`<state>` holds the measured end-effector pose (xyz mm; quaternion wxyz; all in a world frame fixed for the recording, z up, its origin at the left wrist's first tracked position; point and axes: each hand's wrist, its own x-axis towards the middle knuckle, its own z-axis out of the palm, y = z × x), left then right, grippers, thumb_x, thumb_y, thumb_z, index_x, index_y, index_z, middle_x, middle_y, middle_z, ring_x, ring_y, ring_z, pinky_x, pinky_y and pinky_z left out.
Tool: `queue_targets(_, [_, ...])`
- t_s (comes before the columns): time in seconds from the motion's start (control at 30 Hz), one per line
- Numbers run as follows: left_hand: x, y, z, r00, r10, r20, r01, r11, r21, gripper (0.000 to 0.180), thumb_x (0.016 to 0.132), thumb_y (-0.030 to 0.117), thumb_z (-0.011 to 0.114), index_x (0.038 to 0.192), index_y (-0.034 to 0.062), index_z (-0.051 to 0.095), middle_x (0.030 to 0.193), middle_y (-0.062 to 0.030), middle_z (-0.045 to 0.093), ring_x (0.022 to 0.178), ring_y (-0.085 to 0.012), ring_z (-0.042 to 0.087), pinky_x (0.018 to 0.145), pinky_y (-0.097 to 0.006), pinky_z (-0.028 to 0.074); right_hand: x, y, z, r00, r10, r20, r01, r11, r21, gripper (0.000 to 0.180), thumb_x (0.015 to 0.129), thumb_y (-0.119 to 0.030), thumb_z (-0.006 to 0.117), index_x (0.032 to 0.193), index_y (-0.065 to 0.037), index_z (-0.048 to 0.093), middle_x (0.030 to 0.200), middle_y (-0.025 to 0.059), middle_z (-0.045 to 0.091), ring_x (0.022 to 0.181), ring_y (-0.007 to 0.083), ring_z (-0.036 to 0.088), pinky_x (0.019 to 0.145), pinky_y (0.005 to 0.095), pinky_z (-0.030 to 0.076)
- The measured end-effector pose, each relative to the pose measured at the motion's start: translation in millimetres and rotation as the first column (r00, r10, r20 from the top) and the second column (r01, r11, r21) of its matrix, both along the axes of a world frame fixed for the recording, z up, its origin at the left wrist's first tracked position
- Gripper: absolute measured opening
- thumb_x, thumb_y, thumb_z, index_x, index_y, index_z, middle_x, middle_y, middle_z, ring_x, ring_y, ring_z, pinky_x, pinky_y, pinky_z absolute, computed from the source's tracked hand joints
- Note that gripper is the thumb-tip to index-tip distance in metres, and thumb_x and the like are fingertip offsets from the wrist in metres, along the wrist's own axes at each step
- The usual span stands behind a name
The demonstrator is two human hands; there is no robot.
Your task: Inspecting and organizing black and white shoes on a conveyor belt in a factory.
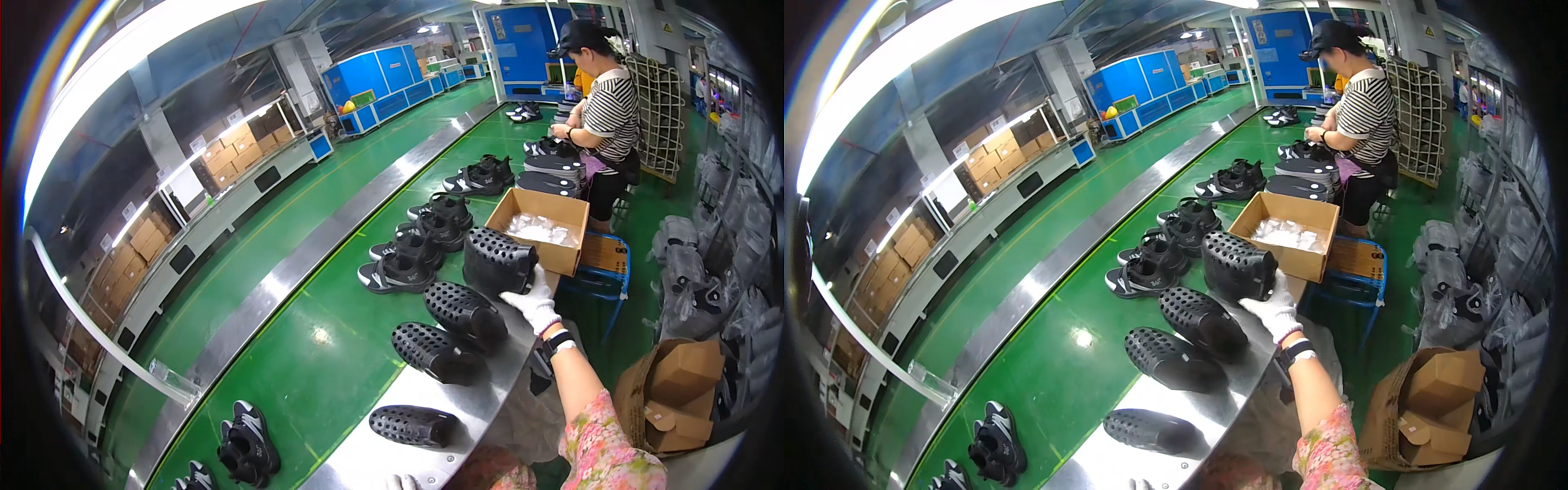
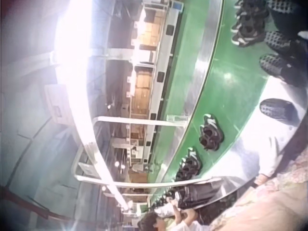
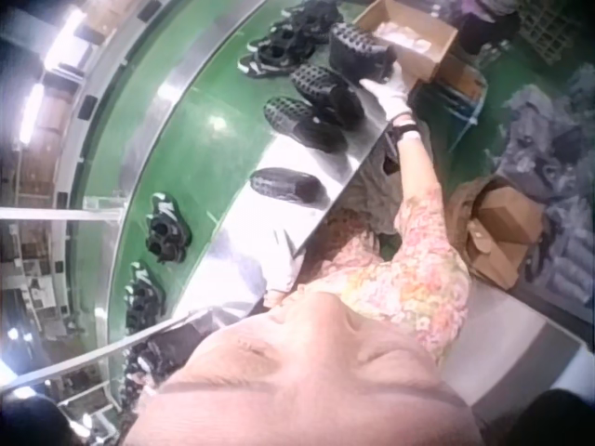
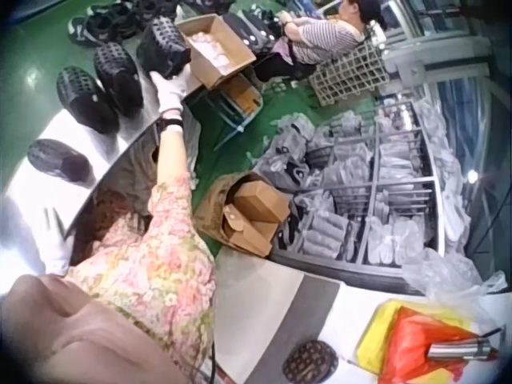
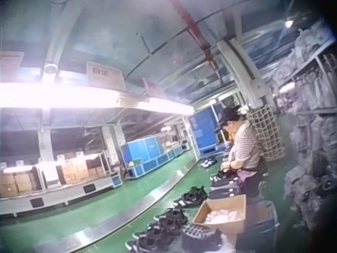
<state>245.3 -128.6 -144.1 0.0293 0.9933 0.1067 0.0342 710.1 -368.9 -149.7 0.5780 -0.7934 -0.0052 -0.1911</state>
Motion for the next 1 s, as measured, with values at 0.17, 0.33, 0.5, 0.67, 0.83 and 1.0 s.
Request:
queue_targets(0.17, [4, -5, 2, 1.0, -0.008, -0.015, 0.008, 0.999, -0.033, 0.088, 0.08, 0.04, 0.079, 0.147, -0.005, 0.044, 0.142, -0.0329, 0.049, 0.129, -0.0524, 0.049, 0.104, -0.062, 0.042, 25, -26, -3, 0.999, -0.027, -0.035, 0.027, 1.0, 0.006, 0.106, 0.059, -0.021, 0.096, 0.147, -0.008, 0.038, 0.135, 0.0168, 0.061, 0.126, 0.0292, 0.058, 0.107, 0.0378, 0.047])
queue_targets(0.33, [-2, -1, -5, 1.0, -0.009, 0.02, 0.01, 1.0, -0.017, 0.088, 0.079, 0.041, 0.079, 0.146, -0.0041, 0.045, 0.141, -0.0318, 0.051, 0.129, -0.0515, 0.049, 0.104, -0.062, 0.042, 21, -21, 10, 0.997, -0.067, -0.046, 0.065, 0.996, -0.057, 0.101, 0.061, -0.026, 0.094, 0.144, -0.008, 0.04, 0.135, 0.0162, 0.061, 0.126, 0.0332, 0.059, 0.107, 0.0405, 0.047])
queue_targets(0.5, [2, -4, -2, 1.0, -0.004, 0.025, 0.005, 1.0, -0.02, 0.086, 0.079, 0.041, 0.079, 0.146, -0.0033, 0.045, 0.141, -0.0302, 0.051, 0.129, -0.0507, 0.049, 0.104, -0.062, 0.041, 34, -32, 0, 0.994, -0.105, -0.03, 0.102, 0.992, -0.079, 0.099, 0.06, -0.027, 0.095, 0.142, -0.008, 0.043, 0.135, 0.0157, 0.061, 0.125, 0.0323, 0.059, 0.107, 0.0402, 0.047])
queue_targets(0.67, [0, -5, -4, 1.0, 0.014, 0.007, -0.013, 0.999, -0.04, 0.085, 0.08, 0.041, 0.078, 0.145, -0.0033, 0.046, 0.142, -0.0303, 0.05, 0.129, -0.051, 0.049, 0.105, -0.062, 0.041, 40, -35, -2, 0.998, -0.068, 0.018, 0.068, 0.997, -0.047, 0.096, 0.062, -0.026, 0.095, 0.141, -0.007, 0.045, 0.135, 0.016, 0.061, 0.125, 0.0316, 0.059, 0.106, 0.0395, 0.047])
queue_targets(0.83, [0, -7, -3, 1.0, 0.018, 0.001, -0.018, 0.998, -0.067, 0.085, 0.081, 0.041, 0.077, 0.146, -0.0035, 0.045, 0.144, -0.0302, 0.049, 0.13, -0.051, 0.048, 0.106, -0.062, 0.041, 40, -39, 1, 0.999, -0.048, 0.008, 0.048, 0.999, -0.019, 0.093, 0.063, -0.024, 0.095, 0.14, -0.006, 0.045, 0.134, 0.0158, 0.061, 0.125, 0.0304, 0.059, 0.105, 0.0389, 0.047])
queue_targets(1.0, [3, -7, 1, 0.998, 0.04, -0.058, -0.046, 0.992, -0.116, 0.084, 0.082, 0.04, 0.076, 0.146, -0.0037, 0.044, 0.144, -0.0303, 0.049, 0.131, -0.051, 0.047, 0.106, -0.061, 0.041, 30, -45, 3, 1.0, -0.009, -0.025, 0.005, 0.988, -0.153, 0.097, 0.071, -0.034, 0.089, 0.147, -0.003, 0.039, 0.14, 0.0219, 0.055, 0.131, 0.036, 0.054, 0.109, 0.0409, 0.044])
